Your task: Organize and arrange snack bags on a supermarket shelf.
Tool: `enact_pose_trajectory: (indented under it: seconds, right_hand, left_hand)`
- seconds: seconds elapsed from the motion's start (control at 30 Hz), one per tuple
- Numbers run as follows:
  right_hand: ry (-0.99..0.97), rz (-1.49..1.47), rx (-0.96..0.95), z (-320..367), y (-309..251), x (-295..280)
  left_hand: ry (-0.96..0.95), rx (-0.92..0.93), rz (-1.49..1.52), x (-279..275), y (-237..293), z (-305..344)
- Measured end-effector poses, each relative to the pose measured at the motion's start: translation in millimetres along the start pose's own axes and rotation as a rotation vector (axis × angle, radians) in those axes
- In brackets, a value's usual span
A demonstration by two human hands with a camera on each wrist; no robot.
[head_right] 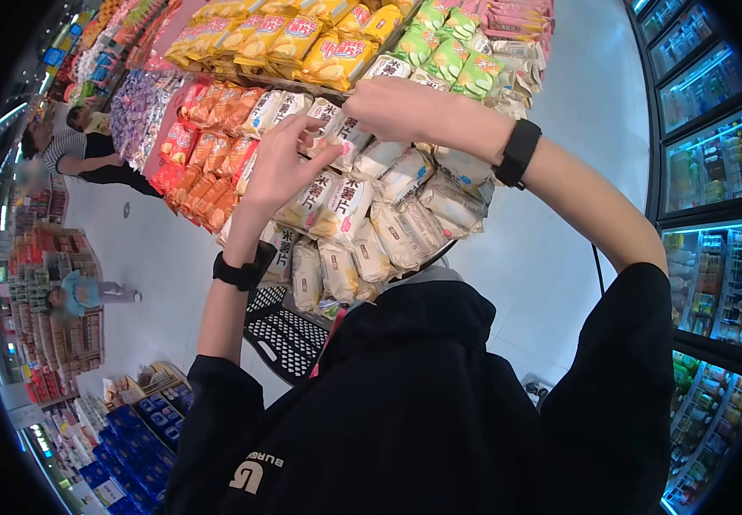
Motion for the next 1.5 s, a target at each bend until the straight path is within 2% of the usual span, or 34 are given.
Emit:
enact_pose_trajectory:
  seconds: [0.17, 0.23, 0.37, 0.47, 0.57, 0.87, 0.97, 1.0, 1.1, 1.27, 1.4, 1.5]
  right_hand:
    - [0.078, 0.003, -0.108, -5, -1, 15]
    - [0.121, 0.002, -0.139, -4, -3, 12]
    - [-0.015, -0.025, -0.063, -5, -4, 15]
    - [0.074, 0.061, -0.118, -3, -11, 10]
    - [0.077, 0.111, -0.151, 3, -18, 20]
    - [0.106, 0.069, -0.125, 9, -18, 33]
    - [0.214, -0.073, -0.193, 32, -39, 1]
    - [0.197, -0.118, -0.202, 39, -46, 0]
    - [0.172, -0.227, -0.236, 65, -64, 2]
    - [0.254, -0.373, -0.252, 112, -75, 3]
    - [0.282, -0.495, -0.246, 139, -78, 22]
    - [0.252, -0.560, -0.293, 153, -90, 39]
  left_hand:
    - [-0.144, -0.036, -0.041, 24, -1, -9]
    - [-0.134, -0.034, -0.036, 25, -4, -11]
    - [-0.137, -0.029, -0.049, 26, -4, -13]
    - [-0.113, 0.010, -0.091, 26, -7, -13]
    - [-0.103, 0.016, -0.097, 27, -8, -14]
    - [-0.095, -0.003, -0.115, 26, 1, -10]
    - [-0.143, -0.155, -0.084, 26, 6, -7]
    - [-0.200, -0.200, -0.110, 31, -2, -5]
    - [-0.120, -0.139, -0.109, 29, 4, -2]
    - [-0.090, -0.270, -0.177, 21, 19, 1]
    - [0.152, -0.333, -0.127, -15, 39, 16]
    - [0.397, -0.511, -0.069, -52, 44, 51]
Point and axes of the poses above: each hand's wrist, its own z-axis away from the middle knuckle, its own x-axis out of the palm, y = z × x, the point moved 10 cm from there along -z, towards the middle knuckle, and after that the axes turned 7 degrees about -x, right-handed, at the moved point
